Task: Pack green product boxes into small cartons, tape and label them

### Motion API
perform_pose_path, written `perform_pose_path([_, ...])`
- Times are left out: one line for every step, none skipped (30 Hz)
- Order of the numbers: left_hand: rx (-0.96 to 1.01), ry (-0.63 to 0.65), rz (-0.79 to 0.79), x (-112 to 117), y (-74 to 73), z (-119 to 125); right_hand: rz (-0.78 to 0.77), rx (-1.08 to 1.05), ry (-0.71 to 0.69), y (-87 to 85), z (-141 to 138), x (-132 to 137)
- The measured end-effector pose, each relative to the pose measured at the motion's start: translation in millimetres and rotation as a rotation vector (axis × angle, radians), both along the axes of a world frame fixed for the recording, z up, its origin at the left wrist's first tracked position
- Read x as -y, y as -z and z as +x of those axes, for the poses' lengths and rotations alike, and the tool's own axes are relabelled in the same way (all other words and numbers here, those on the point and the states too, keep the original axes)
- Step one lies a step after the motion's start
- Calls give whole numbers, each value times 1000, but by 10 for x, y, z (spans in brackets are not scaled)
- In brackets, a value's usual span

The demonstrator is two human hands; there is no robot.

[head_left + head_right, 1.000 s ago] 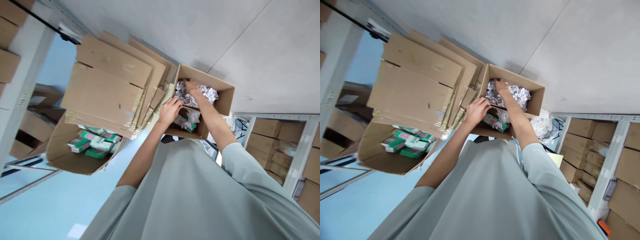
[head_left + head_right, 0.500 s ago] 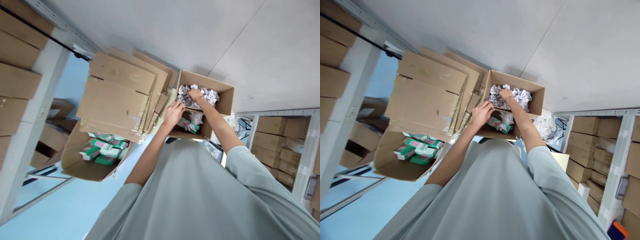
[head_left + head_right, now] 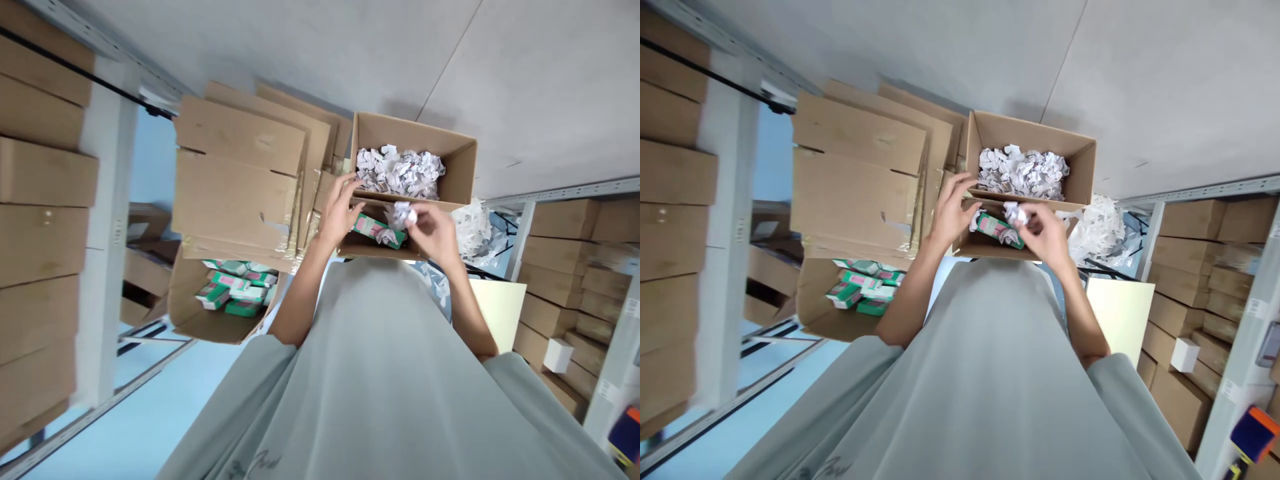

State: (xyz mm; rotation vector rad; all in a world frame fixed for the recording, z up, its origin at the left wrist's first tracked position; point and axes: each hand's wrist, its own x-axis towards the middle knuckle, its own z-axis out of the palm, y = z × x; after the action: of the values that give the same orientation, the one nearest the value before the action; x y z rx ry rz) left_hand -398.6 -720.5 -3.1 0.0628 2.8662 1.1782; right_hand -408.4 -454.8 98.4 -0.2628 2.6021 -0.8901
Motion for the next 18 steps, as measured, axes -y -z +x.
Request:
perform_pose_path([-2, -20, -8, 37, -5, 63, -58, 50, -9, 18, 159, 37])
perform_pose_path([4, -37, -10, 70, -2, 132, -96, 94, -21, 73, 270, 96])
perform_pose_path([16, -53, -5, 99, 10, 205, -114, 133, -41, 152, 335, 167])
perform_pose_path([33, -67, 7, 124, 29, 280, -107, 162, -62, 237, 361, 234])
perform_pose_path([55, -80, 22, 143, 52, 357, -77, 181, -83, 314, 361, 284])
perform_pose_path([81, -98, 38, 159, 76, 435, -33, 192, -99, 369, 352, 303])
perform_pose_path([111, -119, 53, 171, 97, 514, 14, 193, -102, 398, 347, 286])
perform_pose_path([142, -142, 65, 181, 113, 592, 57, 180, -86, 400, 358, 230])
perform_pose_path([172, -165, 73, 189, 121, 670, 97, 152, -40, 381, 389, 142])
perform_pose_path([199, -186, 73, 195, 121, 745, 135, 113, 34, 349, 438, 31])
perform_pose_path([219, -204, 66, 201, 113, 815, 175, 70, 127, 317, 502, -90])
perform_pose_path([234, -218, 56, 206, 100, 877, 221, 33, 227, 294, 572, -207])
perform_pose_path([246, -231, 45, 211, 83, 928, 270, 12, 318, 289, 641, -307])
perform_pose_path([258, -243, 31, 215, 65, 967, 315, 14, 387, 306, 702, -383])
perform_pose_path([271, -254, 14, 219, 48, 994, 348, 40, 426, 345, 752, -430])
perform_pose_path([287, -260, -10, 222, 32, 1010, 367, 86, 433, 402, 788, -447])
perform_pose_path([307, -261, -41, 226, 17, 1016, 374, 141, 417, 467, 815, -440])
perform_pose_path([328, -256, -80, 230, 5, 1013, 374, 198, 391, 535, 835, -415])
